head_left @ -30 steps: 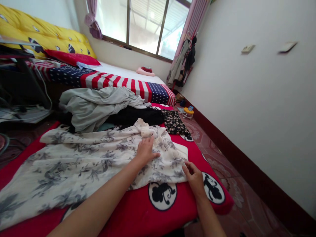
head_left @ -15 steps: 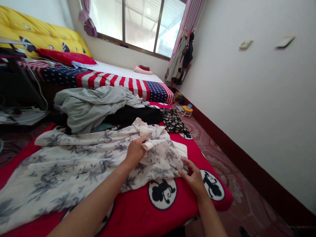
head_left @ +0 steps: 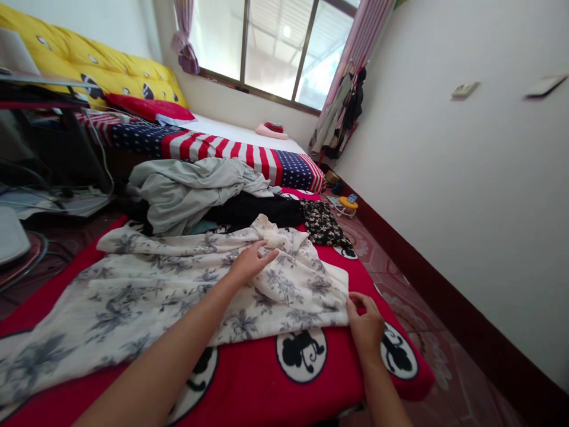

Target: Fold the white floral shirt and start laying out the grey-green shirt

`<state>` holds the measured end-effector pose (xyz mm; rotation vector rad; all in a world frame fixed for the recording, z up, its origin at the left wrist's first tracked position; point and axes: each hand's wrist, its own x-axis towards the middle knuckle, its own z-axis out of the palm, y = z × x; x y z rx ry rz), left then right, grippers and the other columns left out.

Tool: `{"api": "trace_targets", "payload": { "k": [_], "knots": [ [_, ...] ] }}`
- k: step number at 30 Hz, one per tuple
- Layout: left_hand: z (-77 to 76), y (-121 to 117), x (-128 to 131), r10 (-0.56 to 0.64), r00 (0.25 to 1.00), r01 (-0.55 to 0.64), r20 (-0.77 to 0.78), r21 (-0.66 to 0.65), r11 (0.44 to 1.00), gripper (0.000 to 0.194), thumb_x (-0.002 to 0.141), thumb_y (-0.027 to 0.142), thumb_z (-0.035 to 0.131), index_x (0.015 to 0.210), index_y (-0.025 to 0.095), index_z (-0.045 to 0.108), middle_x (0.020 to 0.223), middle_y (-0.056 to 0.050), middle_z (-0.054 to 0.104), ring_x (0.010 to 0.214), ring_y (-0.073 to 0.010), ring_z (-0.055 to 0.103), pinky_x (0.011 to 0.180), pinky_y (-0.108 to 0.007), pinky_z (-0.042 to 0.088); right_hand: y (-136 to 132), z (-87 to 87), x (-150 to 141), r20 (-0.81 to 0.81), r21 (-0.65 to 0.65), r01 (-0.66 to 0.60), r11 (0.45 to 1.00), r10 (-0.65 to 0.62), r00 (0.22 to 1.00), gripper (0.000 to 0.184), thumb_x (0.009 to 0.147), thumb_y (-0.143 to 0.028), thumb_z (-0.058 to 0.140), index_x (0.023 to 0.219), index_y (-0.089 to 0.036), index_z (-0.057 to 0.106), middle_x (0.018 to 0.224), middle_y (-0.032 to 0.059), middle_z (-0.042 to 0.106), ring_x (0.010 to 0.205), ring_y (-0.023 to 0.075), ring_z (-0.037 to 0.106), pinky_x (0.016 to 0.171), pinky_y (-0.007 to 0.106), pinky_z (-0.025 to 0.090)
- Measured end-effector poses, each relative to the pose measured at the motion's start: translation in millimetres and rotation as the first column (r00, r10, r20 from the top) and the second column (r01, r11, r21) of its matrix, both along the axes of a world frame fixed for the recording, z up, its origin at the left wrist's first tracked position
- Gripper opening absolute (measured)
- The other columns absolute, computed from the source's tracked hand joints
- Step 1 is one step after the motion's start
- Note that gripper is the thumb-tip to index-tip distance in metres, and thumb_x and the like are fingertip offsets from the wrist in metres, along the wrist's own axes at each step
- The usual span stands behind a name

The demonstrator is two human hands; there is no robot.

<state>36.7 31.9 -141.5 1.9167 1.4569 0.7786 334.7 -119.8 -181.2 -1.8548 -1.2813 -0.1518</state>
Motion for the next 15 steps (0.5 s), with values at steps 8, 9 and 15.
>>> {"api": "trace_targets", "payload": {
  "k": [8, 9, 15],
  "knots": [
    [-13.2, -34.4, -38.4, -0.104, 0.985, 0.125, -0.136, 0.155, 0.980, 0.083, 0.067, 0.041, 0.074, 0.141, 0.020, 0.041, 0.126, -0.014, 0.058, 0.116, -0.0316, 0.055, 0.096, -0.044, 0.045, 14.1, 24.7, -69.3, 0.124, 0.030, -0.456, 0.889, 0.449, 0.885, 0.020, 0.086, -0.020, 0.050, 0.096, -0.021, 0.067, 0.110, 0.0099, 0.064, 0.105, 0.0238, 0.059, 0.094, 0.041, 0.046],
    [-16.5, -43.0, -42.1, -0.060, 0.981, 0.102, -0.183, 0.232, 0.967, 0.081, 0.068, 0.038, 0.074, 0.141, 0.020, 0.041, 0.133, -0.015, 0.053, 0.122, -0.0329, 0.050, 0.099, -0.047, 0.043, 16.5, 24.0, -75.0, 0.138, -0.014, -0.484, 0.875, 0.481, 0.866, 0.023, 0.085, -0.021, 0.052, 0.101, -0.022, 0.068, 0.116, 0.0103, 0.063, 0.109, 0.0249, 0.057, 0.096, 0.042, 0.046],
    [-39.9, -94.1, -84.3, 0.066, 0.934, 0.096, -0.352, 0.424, 0.901, 0.070, 0.075, 0.036, 0.068, 0.140, 0.025, 0.043, 0.151, -0.015, 0.033, 0.132, -0.0349, 0.040, 0.106, -0.052, 0.039, 24.2, 16.6, -75.9, 0.213, -0.298, -0.463, 0.835, 0.531, 0.820, 0.022, 0.084, -0.028, 0.057, 0.101, -0.024, 0.070, 0.103, 0.0081, 0.065, 0.098, 0.0255, 0.060, 0.088, 0.040, 0.048]
  ]
}}
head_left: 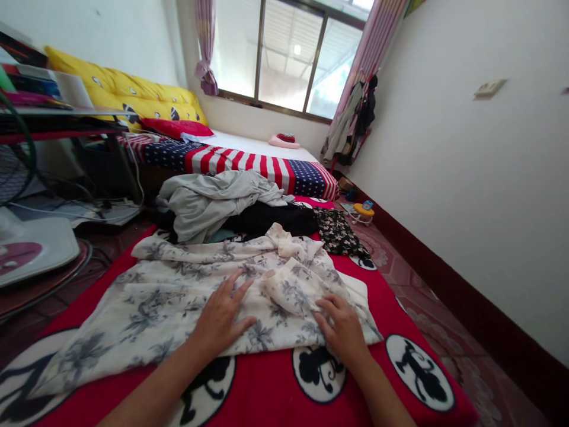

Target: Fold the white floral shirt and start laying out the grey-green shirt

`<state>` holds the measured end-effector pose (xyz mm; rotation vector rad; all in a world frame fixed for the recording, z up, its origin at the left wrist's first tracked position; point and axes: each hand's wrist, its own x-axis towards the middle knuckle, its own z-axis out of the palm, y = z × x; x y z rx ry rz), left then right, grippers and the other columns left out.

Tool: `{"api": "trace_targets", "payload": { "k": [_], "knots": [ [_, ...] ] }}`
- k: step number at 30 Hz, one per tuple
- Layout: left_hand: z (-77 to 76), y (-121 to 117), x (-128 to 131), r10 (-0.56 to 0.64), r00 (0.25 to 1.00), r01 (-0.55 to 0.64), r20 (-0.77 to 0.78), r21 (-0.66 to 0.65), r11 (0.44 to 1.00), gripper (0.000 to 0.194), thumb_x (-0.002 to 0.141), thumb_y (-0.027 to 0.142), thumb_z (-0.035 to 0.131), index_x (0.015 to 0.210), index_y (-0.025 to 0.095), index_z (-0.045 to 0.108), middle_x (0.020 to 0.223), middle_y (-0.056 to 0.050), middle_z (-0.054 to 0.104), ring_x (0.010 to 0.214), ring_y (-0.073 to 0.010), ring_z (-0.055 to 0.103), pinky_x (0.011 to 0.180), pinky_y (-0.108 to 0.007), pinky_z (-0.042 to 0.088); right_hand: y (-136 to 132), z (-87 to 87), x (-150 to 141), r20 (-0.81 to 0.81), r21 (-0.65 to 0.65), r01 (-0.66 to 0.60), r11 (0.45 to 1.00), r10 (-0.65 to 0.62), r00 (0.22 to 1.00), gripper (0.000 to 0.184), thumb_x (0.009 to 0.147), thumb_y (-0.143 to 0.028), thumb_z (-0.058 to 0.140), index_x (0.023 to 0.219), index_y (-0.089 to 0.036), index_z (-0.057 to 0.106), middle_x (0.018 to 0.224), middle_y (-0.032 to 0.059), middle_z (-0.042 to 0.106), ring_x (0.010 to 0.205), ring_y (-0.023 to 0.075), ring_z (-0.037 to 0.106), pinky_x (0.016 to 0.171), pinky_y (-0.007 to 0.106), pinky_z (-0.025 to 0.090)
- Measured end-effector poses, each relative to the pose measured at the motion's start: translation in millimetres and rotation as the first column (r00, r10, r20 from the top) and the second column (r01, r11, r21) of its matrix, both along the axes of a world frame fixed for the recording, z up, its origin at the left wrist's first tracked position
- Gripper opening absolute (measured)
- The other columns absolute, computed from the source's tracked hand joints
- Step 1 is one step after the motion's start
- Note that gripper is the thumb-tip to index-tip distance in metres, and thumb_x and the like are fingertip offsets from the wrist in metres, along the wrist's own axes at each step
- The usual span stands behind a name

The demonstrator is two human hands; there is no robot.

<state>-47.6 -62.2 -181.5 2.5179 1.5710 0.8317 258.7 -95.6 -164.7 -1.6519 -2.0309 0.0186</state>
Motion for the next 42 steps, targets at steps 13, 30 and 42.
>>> {"api": "trace_targets", "payload": {
  "k": [13, 30, 42],
  "knots": [
    [3.0, -75.6, -138.3, 0.127, 0.988, -0.131, -0.089, -0.029, 0.991, 0.033, 0.082, 0.047, 0.062, 0.109, 0.030, 0.068, 0.119, -0.007, 0.064, 0.110, -0.0270, 0.060, 0.094, -0.040, 0.050, 8.4, 13.6, -13.6, -0.141, -0.004, -0.259, 0.966, 0.256, 0.956, 0.021, 0.085, -0.040, 0.058, 0.096, -0.026, 0.069, 0.106, 0.0076, 0.066, 0.099, 0.0240, 0.063, 0.087, 0.036, 0.051],
    [36.3, -110.1, -181.5, 0.200, 0.966, -0.245, -0.163, -0.331, 0.911, 0.034, 0.090, 0.047, 0.047, 0.072, 0.027, 0.068, 0.080, 0.000, 0.069, 0.076, -0.0197, 0.066, 0.069, -0.026, 0.049, -20.1, 7.8, -24.0, 0.003, -0.189, -0.401, 0.896, 0.409, 0.913, 0.019, 0.086, -0.039, 0.058, 0.076, -0.025, 0.065, 0.089, 0.0061, 0.066, 0.083, 0.0220, 0.063, 0.074, 0.034, 0.050],
    [42.5, -8.6, -39.1, -0.052, 0.977, 0.087, 0.207, -0.164, 0.983, 0.031, 0.087, 0.026, 0.056, 0.117, 0.021, 0.064, 0.122, -0.009, 0.061, 0.112, -0.0222, 0.058, 0.099, -0.035, 0.045, 75.4, 38.6, -50.6, -0.354, -0.038, -0.265, 0.964, 0.235, 0.905, 0.011, 0.085, -0.027, 0.056, 0.086, -0.019, 0.063, 0.092, 0.0043, 0.061, 0.071, 0.0149, 0.060, 0.065, 0.028, 0.049]
  ]
}}
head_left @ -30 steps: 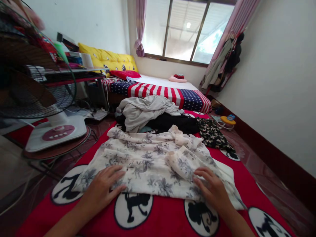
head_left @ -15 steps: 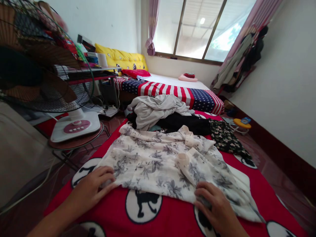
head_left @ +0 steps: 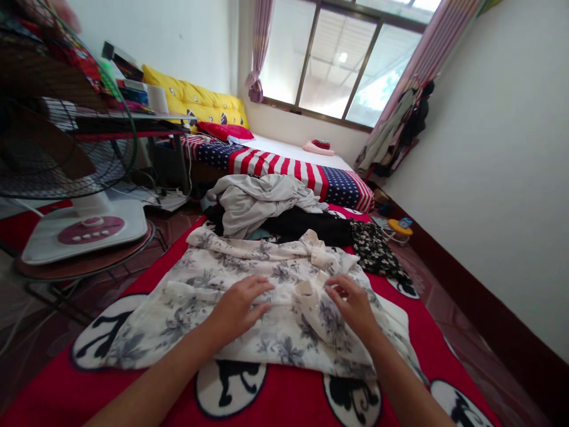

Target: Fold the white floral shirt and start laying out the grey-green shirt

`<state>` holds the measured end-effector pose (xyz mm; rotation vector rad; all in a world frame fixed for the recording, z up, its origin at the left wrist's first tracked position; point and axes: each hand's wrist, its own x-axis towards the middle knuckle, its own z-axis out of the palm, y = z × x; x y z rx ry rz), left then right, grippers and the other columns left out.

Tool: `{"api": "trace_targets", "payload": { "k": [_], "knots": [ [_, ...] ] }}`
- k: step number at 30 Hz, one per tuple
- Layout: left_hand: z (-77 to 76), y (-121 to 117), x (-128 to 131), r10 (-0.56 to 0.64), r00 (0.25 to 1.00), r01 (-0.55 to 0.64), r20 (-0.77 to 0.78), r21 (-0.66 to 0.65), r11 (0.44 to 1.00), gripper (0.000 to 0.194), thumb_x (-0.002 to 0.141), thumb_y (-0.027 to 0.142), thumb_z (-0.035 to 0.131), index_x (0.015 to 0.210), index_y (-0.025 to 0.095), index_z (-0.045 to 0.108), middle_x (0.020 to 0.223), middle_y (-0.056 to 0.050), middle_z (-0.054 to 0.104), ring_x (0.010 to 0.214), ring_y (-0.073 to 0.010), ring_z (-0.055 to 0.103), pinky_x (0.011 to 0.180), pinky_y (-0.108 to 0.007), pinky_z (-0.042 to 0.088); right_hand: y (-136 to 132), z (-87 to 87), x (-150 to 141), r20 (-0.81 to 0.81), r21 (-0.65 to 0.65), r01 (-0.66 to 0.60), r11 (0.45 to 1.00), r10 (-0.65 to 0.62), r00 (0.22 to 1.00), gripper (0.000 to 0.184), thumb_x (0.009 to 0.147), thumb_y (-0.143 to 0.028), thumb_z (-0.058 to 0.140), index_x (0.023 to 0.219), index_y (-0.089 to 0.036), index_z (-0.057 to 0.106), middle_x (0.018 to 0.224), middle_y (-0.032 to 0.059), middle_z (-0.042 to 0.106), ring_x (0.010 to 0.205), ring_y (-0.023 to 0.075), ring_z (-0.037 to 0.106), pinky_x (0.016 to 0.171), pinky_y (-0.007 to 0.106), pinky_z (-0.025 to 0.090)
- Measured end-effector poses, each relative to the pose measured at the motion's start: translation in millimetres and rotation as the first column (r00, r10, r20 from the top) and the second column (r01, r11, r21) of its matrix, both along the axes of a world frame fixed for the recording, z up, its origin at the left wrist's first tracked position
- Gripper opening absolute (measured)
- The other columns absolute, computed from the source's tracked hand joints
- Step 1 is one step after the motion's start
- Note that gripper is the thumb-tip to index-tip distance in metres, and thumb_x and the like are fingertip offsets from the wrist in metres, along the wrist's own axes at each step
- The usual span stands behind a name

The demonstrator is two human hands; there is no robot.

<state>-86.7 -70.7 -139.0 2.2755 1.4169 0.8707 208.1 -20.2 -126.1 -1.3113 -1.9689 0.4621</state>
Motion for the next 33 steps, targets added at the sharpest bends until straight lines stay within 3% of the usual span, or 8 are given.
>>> {"api": "trace_targets", "payload": {
  "k": [4, 9, 13, 18, 23, 27, 31, 33],
  "knots": [
    [-33.5, 26.7, 23.9, 0.056, 0.998, -0.056, -0.040, 0.012, 0.998, 0.036, 0.084, 0.023, 0.058, 0.119, 0.016, 0.063, 0.130, -0.014, 0.057, 0.120, -0.0283, 0.053, 0.104, -0.043, 0.042, 49.2, 1.4, -6.1, 0.204, 0.018, 0.110, 0.994, -0.112, 0.973, 0.017, 0.077, -0.015, 0.057, 0.093, -0.019, 0.063, 0.101, 0.0040, 0.059, 0.069, 0.0126, 0.061, 0.069, 0.027, 0.049],
    [-51.1, 27.8, 22.8, 0.081, 0.996, -0.077, -0.042, 0.083, 0.994, 0.034, 0.086, 0.026, 0.057, 0.119, 0.023, 0.063, 0.133, -0.010, 0.055, 0.124, -0.0282, 0.050, 0.106, -0.047, 0.040, 79.0, -3.6, -27.1, 0.606, 0.097, 0.232, 0.968, -0.243, 0.757, 0.039, 0.076, -0.014, 0.060, 0.114, -0.023, 0.060, 0.119, 0.0079, 0.057, 0.079, 0.0184, 0.064, 0.067, 0.029, 0.046],
    [-51.4, 26.9, 22.1, 0.088, 0.996, -0.086, -0.022, 0.094, 0.992, 0.032, 0.085, 0.026, 0.058, 0.117, 0.026, 0.063, 0.132, -0.007, 0.056, 0.123, -0.0271, 0.050, 0.104, -0.046, 0.041, 99.5, -2.1, -29.8, 0.594, 0.112, 0.276, 0.954, -0.287, 0.751, 0.020, 0.080, -0.014, 0.055, 0.095, -0.017, 0.067, 0.102, 0.0119, 0.064, 0.079, 0.0221, 0.066, 0.066, 0.030, 0.044],
    [-51.2, 28.0, 22.7, 0.089, 0.996, -0.087, -0.014, 0.099, 0.991, 0.032, 0.084, 0.025, 0.059, 0.115, 0.026, 0.063, 0.131, -0.008, 0.056, 0.123, -0.0279, 0.050, 0.104, -0.047, 0.041, 120.0, 28.3, -7.8, 0.429, 0.155, 0.324, 0.933, -0.359, 0.829, 0.025, 0.087, -0.020, 0.045, 0.095, -0.017, 0.069, 0.093, 0.0091, 0.069, 0.085, 0.0216, 0.066, 0.072, 0.028, 0.046],
    [-49.9, 26.4, 22.7, 0.091, 0.996, -0.091, 0.002, 0.080, 0.993, 0.032, 0.084, 0.024, 0.059, 0.116, 0.024, 0.063, 0.132, -0.009, 0.056, 0.123, -0.0282, 0.050, 0.104, -0.047, 0.041, 89.2, 59.0, 9.1, 0.080, 0.154, 0.277, 0.948, -0.292, 0.953, 0.029, 0.087, -0.034, 0.048, 0.100, -0.017, 0.067, 0.086, 0.0060, 0.071, 0.073, 0.0181, 0.066, 0.066, 0.026, 0.049],
    [-51.7, 25.9, 23.1, 0.110, 0.993, -0.113, 0.040, 0.079, 0.990, 0.029, 0.083, 0.022, 0.060, 0.113, 0.023, 0.064, 0.129, -0.009, 0.056, 0.121, -0.0271, 0.050, 0.104, -0.045, 0.041, 31.9, 54.0, 31.8, -0.230, 0.164, 0.186, 0.969, -0.146, 0.962, 0.017, 0.080, -0.033, 0.059, 0.088, -0.020, 0.066, 0.081, 0.0021, 0.068, 0.071, 0.0171, 0.064, 0.068, 0.027, 0.050],
    [-51.6, 27.0, 23.0, 0.115, 0.990, -0.122, 0.084, 0.084, 0.989, 0.026, 0.082, 0.019, 0.060, 0.107, 0.023, 0.065, 0.123, -0.008, 0.059, 0.115, -0.0253, 0.053, 0.100, -0.043, 0.043, -8.6, 29.8, 67.8, 0.087, 0.027, 0.160, 0.987, -0.161, 0.983, 0.013, 0.076, -0.026, 0.052, 0.076, -0.021, 0.065, 0.072, 0.0011, 0.066, 0.062, 0.0163, 0.059, 0.060, 0.026, 0.047],
    [-50.0, 27.8, 22.8, 0.116, 0.988, -0.124, 0.097, 0.082, 0.989, 0.024, 0.082, 0.019, 0.060, 0.105, 0.024, 0.066, 0.118, -0.007, 0.060, 0.111, -0.0248, 0.055, 0.098, -0.042, 0.045, -18.2, 19.7, 79.0, 0.370, -0.033, 0.205, 0.978, -0.179, 0.912, 0.018, 0.070, -0.021, 0.051, 0.078, -0.023, 0.067, 0.079, 0.0017, 0.069, 0.065, 0.0177, 0.060, 0.063, 0.029, 0.048]
  ]
}}
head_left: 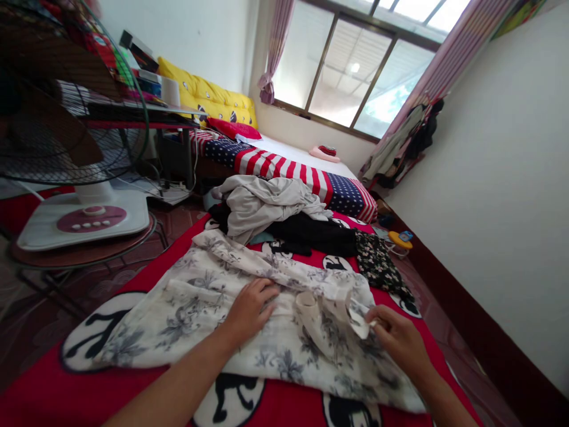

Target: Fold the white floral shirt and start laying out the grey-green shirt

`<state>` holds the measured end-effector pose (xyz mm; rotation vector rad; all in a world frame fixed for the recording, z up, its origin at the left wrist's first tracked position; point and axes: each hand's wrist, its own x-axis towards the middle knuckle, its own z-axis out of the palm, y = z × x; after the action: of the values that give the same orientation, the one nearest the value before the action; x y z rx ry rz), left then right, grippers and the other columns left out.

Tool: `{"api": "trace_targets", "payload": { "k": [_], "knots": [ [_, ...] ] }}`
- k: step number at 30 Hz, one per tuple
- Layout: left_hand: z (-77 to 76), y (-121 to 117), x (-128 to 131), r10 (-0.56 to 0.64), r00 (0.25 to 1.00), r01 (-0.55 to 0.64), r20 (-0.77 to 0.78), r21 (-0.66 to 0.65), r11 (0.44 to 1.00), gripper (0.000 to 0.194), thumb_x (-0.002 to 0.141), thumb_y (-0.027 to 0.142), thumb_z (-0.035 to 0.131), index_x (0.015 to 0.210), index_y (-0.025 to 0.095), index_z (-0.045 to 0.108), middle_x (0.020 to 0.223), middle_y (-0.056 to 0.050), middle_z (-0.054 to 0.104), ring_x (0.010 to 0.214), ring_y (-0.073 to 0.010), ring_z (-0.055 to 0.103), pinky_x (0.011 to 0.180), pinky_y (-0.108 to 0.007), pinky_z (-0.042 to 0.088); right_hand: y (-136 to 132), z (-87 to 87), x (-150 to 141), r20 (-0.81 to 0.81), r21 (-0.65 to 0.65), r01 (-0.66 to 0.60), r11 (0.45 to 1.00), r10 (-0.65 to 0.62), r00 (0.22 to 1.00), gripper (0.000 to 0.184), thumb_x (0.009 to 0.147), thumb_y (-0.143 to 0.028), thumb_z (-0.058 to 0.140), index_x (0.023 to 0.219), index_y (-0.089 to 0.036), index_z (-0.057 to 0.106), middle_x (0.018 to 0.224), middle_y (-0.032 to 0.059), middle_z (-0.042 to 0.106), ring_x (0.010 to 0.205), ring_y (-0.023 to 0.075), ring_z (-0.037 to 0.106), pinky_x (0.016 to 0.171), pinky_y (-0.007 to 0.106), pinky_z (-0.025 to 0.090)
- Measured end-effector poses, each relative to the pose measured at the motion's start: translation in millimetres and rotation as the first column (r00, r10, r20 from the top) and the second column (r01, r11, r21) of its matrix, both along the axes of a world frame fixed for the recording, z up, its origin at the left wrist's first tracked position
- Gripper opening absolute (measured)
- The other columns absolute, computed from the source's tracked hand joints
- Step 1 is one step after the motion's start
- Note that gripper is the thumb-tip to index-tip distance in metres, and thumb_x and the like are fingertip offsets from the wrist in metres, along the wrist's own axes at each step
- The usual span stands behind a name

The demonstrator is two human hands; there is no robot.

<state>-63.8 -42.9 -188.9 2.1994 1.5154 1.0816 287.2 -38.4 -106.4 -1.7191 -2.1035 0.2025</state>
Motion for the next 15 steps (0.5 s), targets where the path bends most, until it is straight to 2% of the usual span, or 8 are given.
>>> {"api": "trace_targets", "payload": {
  "k": [2, 3, 6, 8, 10, 15],
  "knots": [
    [1.7, 0.6, -0.1, 0.003, 1.000, -0.003, 0.011, 0.002, 1.000, 0.022, 0.082, 0.018, 0.060, 0.102, 0.024, 0.067, 0.115, -0.007, 0.061, 0.109, -0.0243, 0.055, 0.096, -0.041, 0.045, -5.8, -6.0, 0.2, 0.208, -0.007, 0.008, 1.000, -0.007, 0.978, 0.030, 0.064, -0.018, 0.052, 0.088, -0.025, 0.069, 0.102, 0.0033, 0.069, 0.086, 0.0231, 0.063, 0.077, 0.036, 0.049],
    [2.4, 0.8, -0.1, 0.004, 1.000, -0.004, 0.017, 0.004, 1.000, 0.021, 0.083, 0.018, 0.059, 0.101, 0.024, 0.068, 0.114, -0.007, 0.061, 0.108, -0.0240, 0.056, 0.096, -0.041, 0.046, -7.9, -8.0, -4.2, 0.245, 0.028, -0.011, 1.000, 0.004, 0.970, 0.037, 0.063, -0.017, 0.053, 0.096, -0.026, 0.069, 0.115, 0.0043, 0.066, 0.100, 0.0262, 0.061, 0.086, 0.040, 0.048],
    [3.2, 0.5, -0.5, -0.002, 0.999, 0.002, 0.040, 0.013, 1.000, 0.021, 0.083, 0.017, 0.058, 0.099, 0.024, 0.069, 0.112, -0.006, 0.063, 0.107, -0.0231, 0.057, 0.096, -0.039, 0.046, -12.1, -15.3, -30.3, 0.145, 0.136, -0.085, 0.987, 0.065, 0.987, 0.052, 0.070, -0.026, 0.058, 0.122, -0.023, 0.058, 0.133, 0.0088, 0.056, 0.122, 0.0289, 0.050, 0.103, 0.046, 0.039],
    [3.6, 0.2, -1.1, -0.010, 0.998, 0.009, 0.054, 0.013, 1.000, 0.021, 0.083, 0.017, 0.057, 0.099, 0.024, 0.069, 0.113, -0.006, 0.063, 0.108, -0.0230, 0.057, 0.097, -0.039, 0.045, -11.8, -24.9, -50.9, -0.002, 0.139, -0.086, 0.986, 0.088, 0.996, 0.060, 0.074, -0.036, 0.060, 0.131, -0.020, 0.050, 0.134, 0.0112, 0.055, 0.124, 0.0284, 0.050, 0.105, 0.046, 0.039],
    [4.5, -0.1, -1.9, -0.015, 0.998, 0.014, 0.069, 0.013, 1.000, 0.021, 0.083, 0.016, 0.057, 0.098, 0.023, 0.069, 0.113, -0.007, 0.063, 0.108, -0.0231, 0.057, 0.098, -0.039, 0.045, -8.2, -38.6, -67.8, -0.143, 0.098, -0.038, 0.995, 0.051, 0.988, 0.063, 0.074, -0.042, 0.060, 0.132, -0.018, 0.048, 0.132, 0.0127, 0.057, 0.122, 0.0289, 0.052, 0.104, 0.046, 0.041],
    [7.9, -2.2, -2.1, -0.012, 0.994, 0.012, 0.104, 0.006, 1.000, 0.021, 0.082, 0.016, 0.057, 0.096, 0.023, 0.071, 0.112, -0.007, 0.065, 0.107, -0.0233, 0.058, 0.097, -0.040, 0.046, 5.2, -69.6, -85.0, -0.395, 0.072, 0.119, 0.990, -0.081, 0.915, 0.056, 0.074, -0.047, 0.058, 0.119, -0.014, 0.060, 0.113, 0.0135, 0.067, 0.101, 0.0282, 0.064, 0.090, 0.042, 0.050]
  ]
}}
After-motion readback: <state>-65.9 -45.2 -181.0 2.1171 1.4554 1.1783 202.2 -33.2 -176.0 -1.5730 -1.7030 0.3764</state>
